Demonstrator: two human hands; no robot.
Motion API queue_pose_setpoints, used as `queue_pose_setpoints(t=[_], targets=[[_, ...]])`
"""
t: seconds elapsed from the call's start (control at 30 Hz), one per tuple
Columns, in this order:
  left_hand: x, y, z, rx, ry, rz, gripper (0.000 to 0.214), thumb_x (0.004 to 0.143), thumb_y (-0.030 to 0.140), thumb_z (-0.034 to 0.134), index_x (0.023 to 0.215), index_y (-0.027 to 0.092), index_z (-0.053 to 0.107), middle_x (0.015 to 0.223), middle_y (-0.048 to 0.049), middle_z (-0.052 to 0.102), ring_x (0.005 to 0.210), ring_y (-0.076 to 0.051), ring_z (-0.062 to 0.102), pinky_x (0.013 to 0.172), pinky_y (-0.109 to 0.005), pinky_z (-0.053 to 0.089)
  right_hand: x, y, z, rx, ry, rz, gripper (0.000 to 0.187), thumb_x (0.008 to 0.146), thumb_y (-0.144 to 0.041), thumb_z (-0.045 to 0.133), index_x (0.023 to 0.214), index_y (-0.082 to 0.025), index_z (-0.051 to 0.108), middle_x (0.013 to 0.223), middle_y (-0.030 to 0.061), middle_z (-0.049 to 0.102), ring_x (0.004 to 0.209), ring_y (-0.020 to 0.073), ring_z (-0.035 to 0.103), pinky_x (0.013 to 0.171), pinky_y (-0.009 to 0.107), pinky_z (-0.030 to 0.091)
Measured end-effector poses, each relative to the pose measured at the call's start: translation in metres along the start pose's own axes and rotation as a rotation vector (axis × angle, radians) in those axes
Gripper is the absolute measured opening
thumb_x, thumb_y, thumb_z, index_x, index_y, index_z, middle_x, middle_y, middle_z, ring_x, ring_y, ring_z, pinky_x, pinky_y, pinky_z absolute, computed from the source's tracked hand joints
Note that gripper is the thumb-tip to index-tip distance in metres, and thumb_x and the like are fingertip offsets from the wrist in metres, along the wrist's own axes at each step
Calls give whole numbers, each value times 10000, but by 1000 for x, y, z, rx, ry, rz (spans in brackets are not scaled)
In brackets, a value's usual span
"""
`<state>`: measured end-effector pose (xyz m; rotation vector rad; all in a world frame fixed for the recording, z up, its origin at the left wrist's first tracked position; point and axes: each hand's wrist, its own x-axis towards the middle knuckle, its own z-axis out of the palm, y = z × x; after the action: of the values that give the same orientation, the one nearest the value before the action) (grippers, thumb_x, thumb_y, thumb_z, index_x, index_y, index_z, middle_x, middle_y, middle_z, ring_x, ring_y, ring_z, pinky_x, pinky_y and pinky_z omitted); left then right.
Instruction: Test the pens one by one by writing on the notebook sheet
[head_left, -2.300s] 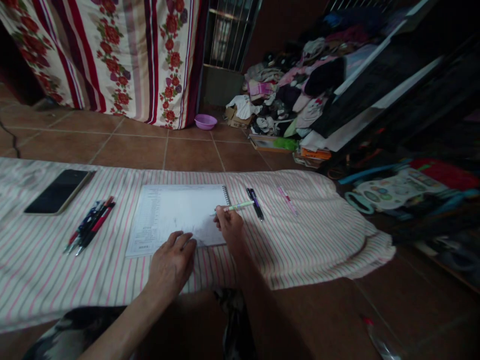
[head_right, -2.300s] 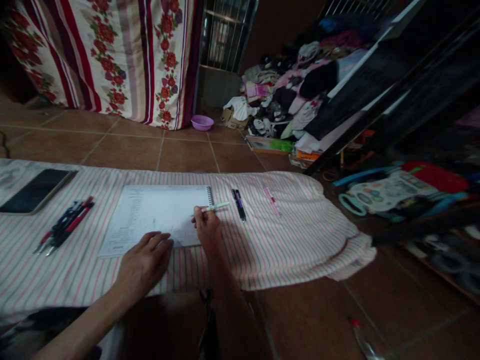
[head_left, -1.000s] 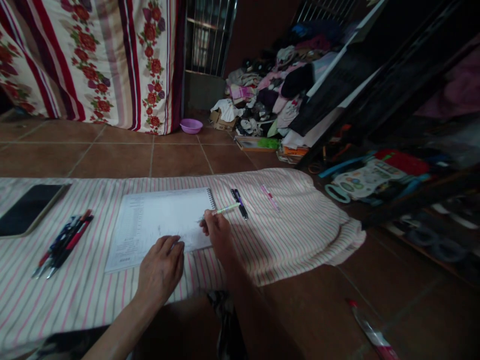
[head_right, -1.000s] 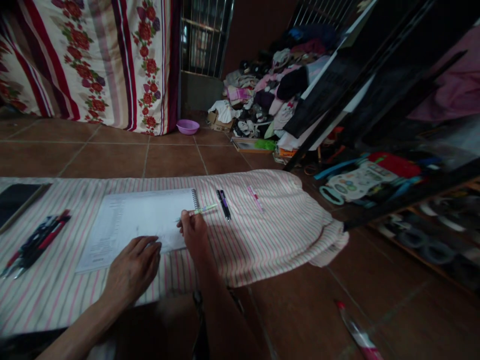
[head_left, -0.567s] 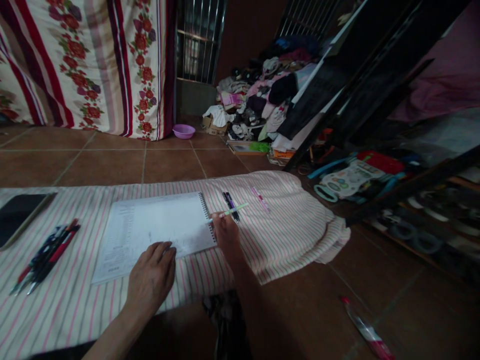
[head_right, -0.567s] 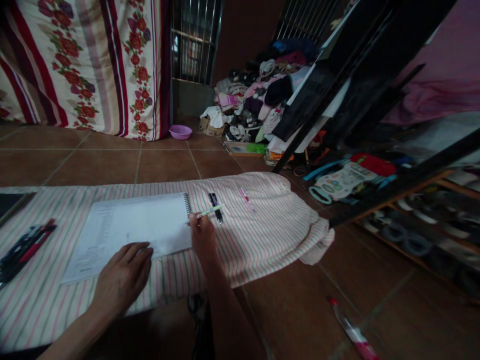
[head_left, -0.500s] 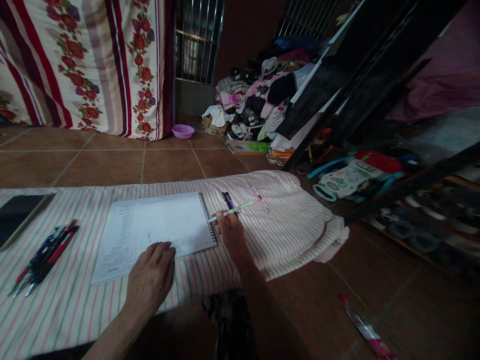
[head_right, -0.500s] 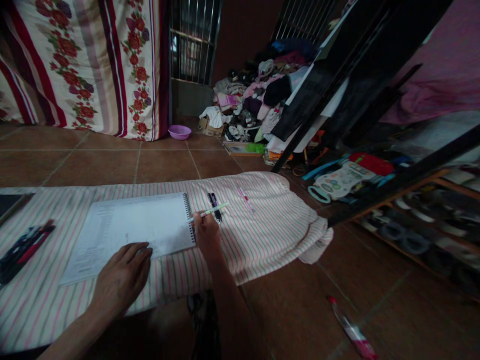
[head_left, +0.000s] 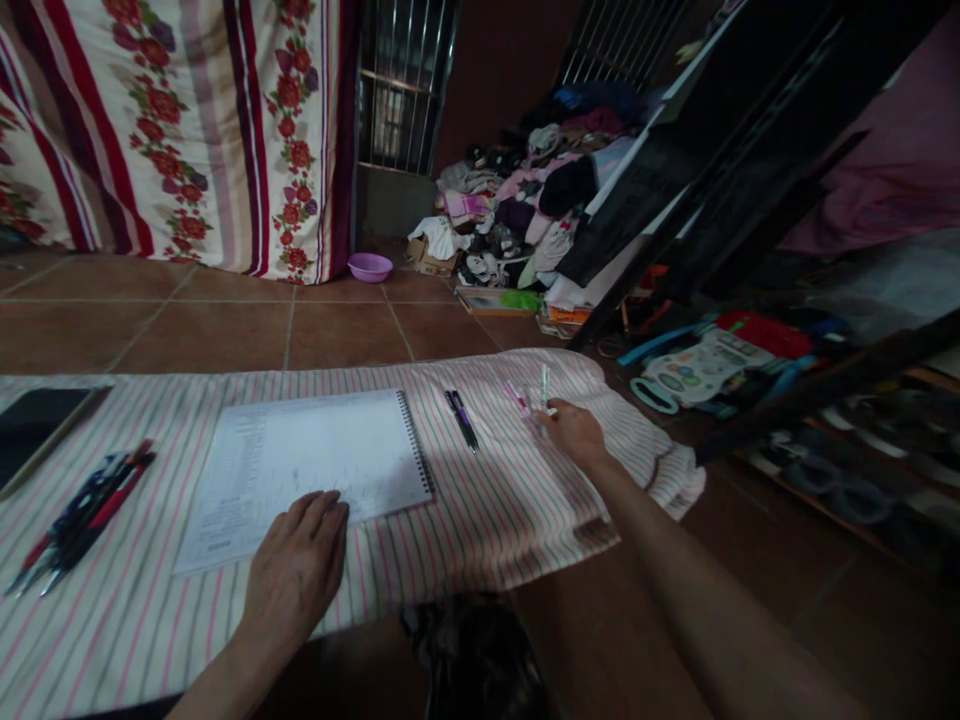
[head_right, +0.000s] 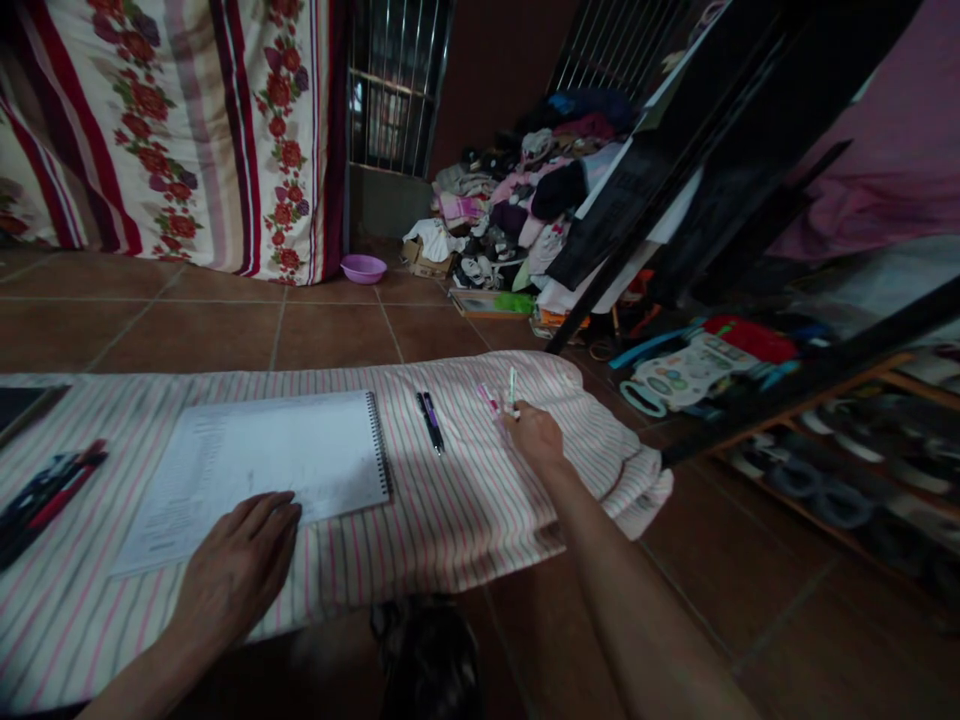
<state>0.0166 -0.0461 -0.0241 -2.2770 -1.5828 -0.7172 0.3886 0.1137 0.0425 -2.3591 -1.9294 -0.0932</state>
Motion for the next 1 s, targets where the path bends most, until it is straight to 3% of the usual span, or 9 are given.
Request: queue_pose_setpoints(t=[0.13, 0.43, 1.0], targets=[[0, 0, 1, -1, 2, -4, 214, 847, 183, 465, 998, 137, 609, 1040, -106, 642, 964, -262, 547, 759, -397, 477, 18, 14, 4, -70, -87, 48, 378, 831, -407, 445, 1040, -156, 637, 1002, 145, 676, 945, 268, 621, 719, 313, 444], [1, -1, 1, -6, 7, 11, 210, 848, 178, 462, 1004, 142, 598, 1034, -103, 637, 961, -257, 540, 753, -387, 469, 38, 17, 27, -62, -139, 29, 351, 809, -397, 464, 973, -185, 692, 1026, 105, 678, 951, 245, 620, 742, 292, 458], [1, -1, 1, -5, -2, -3, 217, 849, 173, 453, 1008, 148, 598, 1044, -102, 637, 970, -252, 541, 754, -384, 469, 40, 12, 33, -32, -123, 69, 335, 824, -360, 434, 1017, -228, 674, 1032, 72, 679, 937, 217, 629, 728, 276, 462]])
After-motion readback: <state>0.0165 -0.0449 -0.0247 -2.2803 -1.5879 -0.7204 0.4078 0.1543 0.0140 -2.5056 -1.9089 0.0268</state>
